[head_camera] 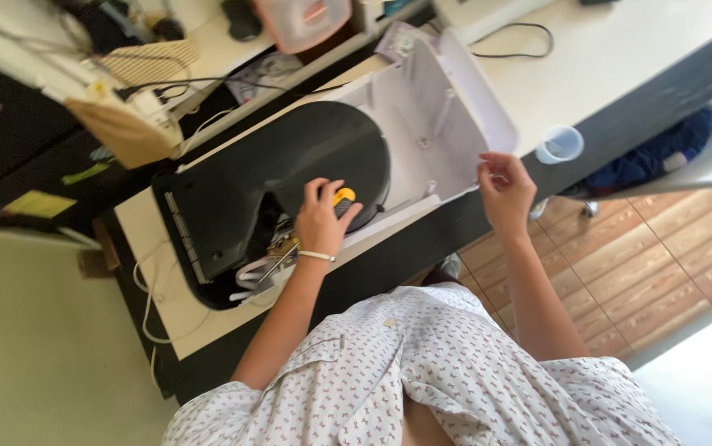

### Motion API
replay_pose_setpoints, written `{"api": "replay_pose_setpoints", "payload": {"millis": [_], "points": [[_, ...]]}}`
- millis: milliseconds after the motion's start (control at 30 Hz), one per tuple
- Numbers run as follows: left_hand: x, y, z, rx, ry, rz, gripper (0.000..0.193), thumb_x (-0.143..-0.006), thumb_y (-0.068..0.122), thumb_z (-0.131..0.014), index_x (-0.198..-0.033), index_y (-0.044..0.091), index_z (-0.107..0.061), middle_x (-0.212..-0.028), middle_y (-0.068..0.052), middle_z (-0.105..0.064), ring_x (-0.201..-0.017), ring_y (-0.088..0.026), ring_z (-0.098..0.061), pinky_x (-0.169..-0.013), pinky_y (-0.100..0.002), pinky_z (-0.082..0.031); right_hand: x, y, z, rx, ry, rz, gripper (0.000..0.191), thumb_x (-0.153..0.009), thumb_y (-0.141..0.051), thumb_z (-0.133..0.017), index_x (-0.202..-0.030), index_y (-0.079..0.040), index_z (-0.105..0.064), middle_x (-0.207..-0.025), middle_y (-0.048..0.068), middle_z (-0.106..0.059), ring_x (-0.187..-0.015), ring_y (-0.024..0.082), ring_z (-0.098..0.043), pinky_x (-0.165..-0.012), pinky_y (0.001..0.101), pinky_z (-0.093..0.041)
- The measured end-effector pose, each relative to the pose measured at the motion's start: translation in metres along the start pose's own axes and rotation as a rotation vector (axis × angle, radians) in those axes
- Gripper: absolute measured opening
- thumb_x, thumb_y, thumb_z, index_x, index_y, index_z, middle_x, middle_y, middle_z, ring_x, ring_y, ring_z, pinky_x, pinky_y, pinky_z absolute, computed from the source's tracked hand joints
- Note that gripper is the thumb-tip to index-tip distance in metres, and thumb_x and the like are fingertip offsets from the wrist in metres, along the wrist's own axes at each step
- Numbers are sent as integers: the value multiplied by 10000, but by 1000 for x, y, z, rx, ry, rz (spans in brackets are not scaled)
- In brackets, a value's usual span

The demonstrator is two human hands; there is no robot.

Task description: The person removes the white outer housing from an appliance on a desk, positions the black fan housing panel onto the base, and works on the internal components. They pick up a screwdriver, handle a small orange knob, and route the power cord while fitting parts together.

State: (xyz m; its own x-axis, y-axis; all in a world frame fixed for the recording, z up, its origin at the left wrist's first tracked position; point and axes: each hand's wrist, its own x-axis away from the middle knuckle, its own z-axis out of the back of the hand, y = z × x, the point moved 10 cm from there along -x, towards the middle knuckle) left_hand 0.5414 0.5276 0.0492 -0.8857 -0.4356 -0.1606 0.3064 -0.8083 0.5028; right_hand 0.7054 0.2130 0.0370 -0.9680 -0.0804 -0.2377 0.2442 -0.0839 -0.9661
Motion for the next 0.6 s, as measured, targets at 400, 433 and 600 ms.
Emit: {"api": "replay_pose_setpoints", "payload": {"millis": [400, 433, 600], "points": [[-60, 175, -17, 907, -340, -42, 485, -1002, 444, -599, -1353, 111, -563, -939, -15, -659, -651, -70, -532, -568, -222, -453, -67, 32, 111, 274, 42, -38, 149, -975, -136, -779, -1029, -5, -733, -912, 43, -762, -794, 64, -696, -725, 216, -554], [-66, 208, -22, 1101, -358, -112, 457, -1042, 427, -593, -1346, 88, -555, -983, -4, -674, -663, -34, -477, -581, -191, -413, -72, 32, 114, 268, 27, -45, 151, -972, -138, -781, -1026, -5, -733, -907, 41, -762, -794, 62, -696, -722, 215, -553], [-102, 310, -70, 1296, -363, -257, 388, -1087, 383, -588, -1308, 71, -526, -914, 5, -609, -676, -18, -500, -584, -182, -420, -86, 44, 123, 265, -82, -47, 113, -966, -130, -777, -1035, -45, -756, -907, 47, -774, -782, 86, -699, -714, 226, -562]]}}
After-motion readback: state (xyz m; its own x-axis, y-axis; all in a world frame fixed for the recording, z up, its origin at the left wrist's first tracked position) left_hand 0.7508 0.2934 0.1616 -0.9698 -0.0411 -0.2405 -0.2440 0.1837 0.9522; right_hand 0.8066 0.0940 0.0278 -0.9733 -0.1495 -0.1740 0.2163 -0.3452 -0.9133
